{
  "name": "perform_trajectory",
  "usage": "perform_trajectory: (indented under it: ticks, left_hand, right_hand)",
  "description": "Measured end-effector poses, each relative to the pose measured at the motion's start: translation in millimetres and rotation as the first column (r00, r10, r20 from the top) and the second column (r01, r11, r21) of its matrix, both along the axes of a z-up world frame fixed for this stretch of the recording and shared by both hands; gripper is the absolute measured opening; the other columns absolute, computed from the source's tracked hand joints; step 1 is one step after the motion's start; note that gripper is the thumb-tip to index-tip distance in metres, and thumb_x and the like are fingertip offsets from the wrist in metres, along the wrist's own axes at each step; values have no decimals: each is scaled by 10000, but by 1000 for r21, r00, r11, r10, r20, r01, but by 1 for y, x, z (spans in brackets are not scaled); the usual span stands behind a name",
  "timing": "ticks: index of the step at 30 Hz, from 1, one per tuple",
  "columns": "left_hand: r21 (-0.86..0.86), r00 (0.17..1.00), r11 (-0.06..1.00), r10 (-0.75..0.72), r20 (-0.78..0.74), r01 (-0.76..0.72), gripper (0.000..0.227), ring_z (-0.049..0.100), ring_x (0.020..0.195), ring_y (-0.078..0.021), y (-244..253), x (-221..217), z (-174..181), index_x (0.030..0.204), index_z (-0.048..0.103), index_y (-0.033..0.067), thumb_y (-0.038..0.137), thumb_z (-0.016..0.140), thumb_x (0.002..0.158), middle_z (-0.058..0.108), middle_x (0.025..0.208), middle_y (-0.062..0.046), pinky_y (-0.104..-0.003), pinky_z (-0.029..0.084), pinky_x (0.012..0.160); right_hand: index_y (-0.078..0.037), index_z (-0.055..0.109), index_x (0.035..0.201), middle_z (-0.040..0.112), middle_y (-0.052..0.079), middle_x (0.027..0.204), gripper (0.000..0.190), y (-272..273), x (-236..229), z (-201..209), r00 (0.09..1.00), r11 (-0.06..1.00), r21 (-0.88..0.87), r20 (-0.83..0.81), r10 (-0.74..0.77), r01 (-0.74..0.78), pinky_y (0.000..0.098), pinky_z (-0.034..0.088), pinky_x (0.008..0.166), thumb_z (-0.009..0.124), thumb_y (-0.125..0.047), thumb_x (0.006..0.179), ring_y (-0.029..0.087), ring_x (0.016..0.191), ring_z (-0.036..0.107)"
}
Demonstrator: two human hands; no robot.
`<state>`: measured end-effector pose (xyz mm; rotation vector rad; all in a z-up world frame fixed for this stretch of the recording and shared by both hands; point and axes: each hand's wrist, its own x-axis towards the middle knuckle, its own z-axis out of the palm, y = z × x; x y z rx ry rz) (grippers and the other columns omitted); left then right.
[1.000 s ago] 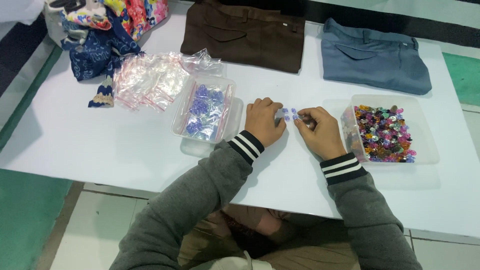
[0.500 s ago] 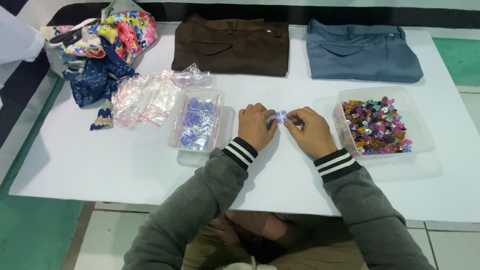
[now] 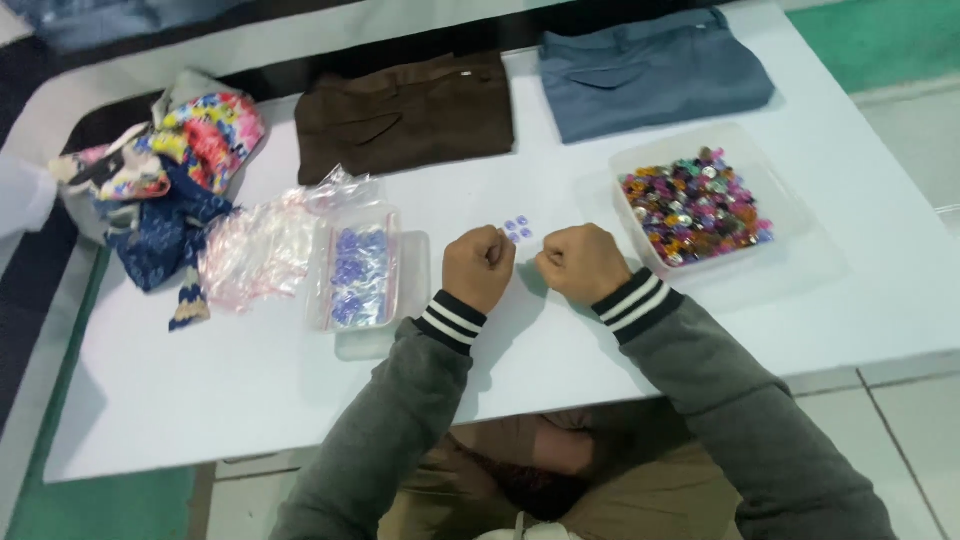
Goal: Sorting small colorful buttons from a container and placing them into small plastic bags on a workspace.
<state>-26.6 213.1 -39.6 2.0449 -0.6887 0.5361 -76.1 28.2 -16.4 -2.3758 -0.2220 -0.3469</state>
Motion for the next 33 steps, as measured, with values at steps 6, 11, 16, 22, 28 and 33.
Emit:
perform_trajectory:
  ticks: [6, 11, 16, 22, 28, 33]
  left_hand:
    - [29, 997, 997, -76, -31, 77, 416, 501, 406, -119, -6, -4, -31, 574, 419, 164, -55, 642, 848, 464, 442, 26, -199, 411, 410]
    - [34, 989, 995, -95, 114, 92, 379, 513, 435, -176, -11, -23, 3, 611, 458, 158, -59, 676, 832, 436, 467, 15, -238, 429, 424]
    - [54, 978, 990, -139, 156, 132, 164, 637, 879, -250, -22, -42, 46, 1040, 600, 104, 16, 630, 905, 572, 901, -51, -336, 554, 761]
    - [139, 933, 967, -242, 266, 212, 220, 645, 873, -254, -67, -37, 65, 988, 667, 117, -60, 648, 859, 642, 873, -35, -366, 502, 822]
    - [432, 921, 874, -334, 199, 224, 174, 677, 807, -330, -185, -4, 82, 932, 772, 79, 45, 752, 763, 701, 766, -111, -446, 537, 761]
    - [657, 943, 733, -317, 103, 175, 182, 672, 817, -300, -253, 41, 33, 951, 776, 98, 60, 715, 785, 701, 783, -113, -392, 546, 758]
  right_hand:
    - [-177, 307, 468, 311, -83, 334, 458, 4, -11, 2, 992, 988, 119, 100, 83, -95, 215, 276, 401, 592, -30, 795, 85, 361, 302]
    - [-158, 315, 530, 353, -6, 384, 444, 7, -34, 47, 925, 988, 98, 372, 77, -121, 249, 327, 395, 627, -17, 813, 173, 364, 382]
    - [-161, 688, 1033, 644, 33, 930, 207, -35, -50, 56, 884, 987, 53, 440, -160, 152, 340, 553, 750, 778, -254, 871, 238, 779, 669]
    - [-34, 795, 1105, 773, 202, 864, 226, -184, -34, 65, 805, 795, -348, -158, -572, 496, 428, 622, 628, 658, -82, 932, 330, 770, 772]
    - [-67, 804, 1155, 794, 212, 1026, 353, -171, -18, 82, 778, 819, -390, -309, -546, 420, 547, 612, 804, 591, -41, 874, 430, 1004, 744]
    - [-14, 780, 1012, 757, 232, 912, 218, -165, -15, 67, 810, 829, -412, -286, -512, 378, 547, 608, 759, 614, -3, 871, 423, 898, 746]
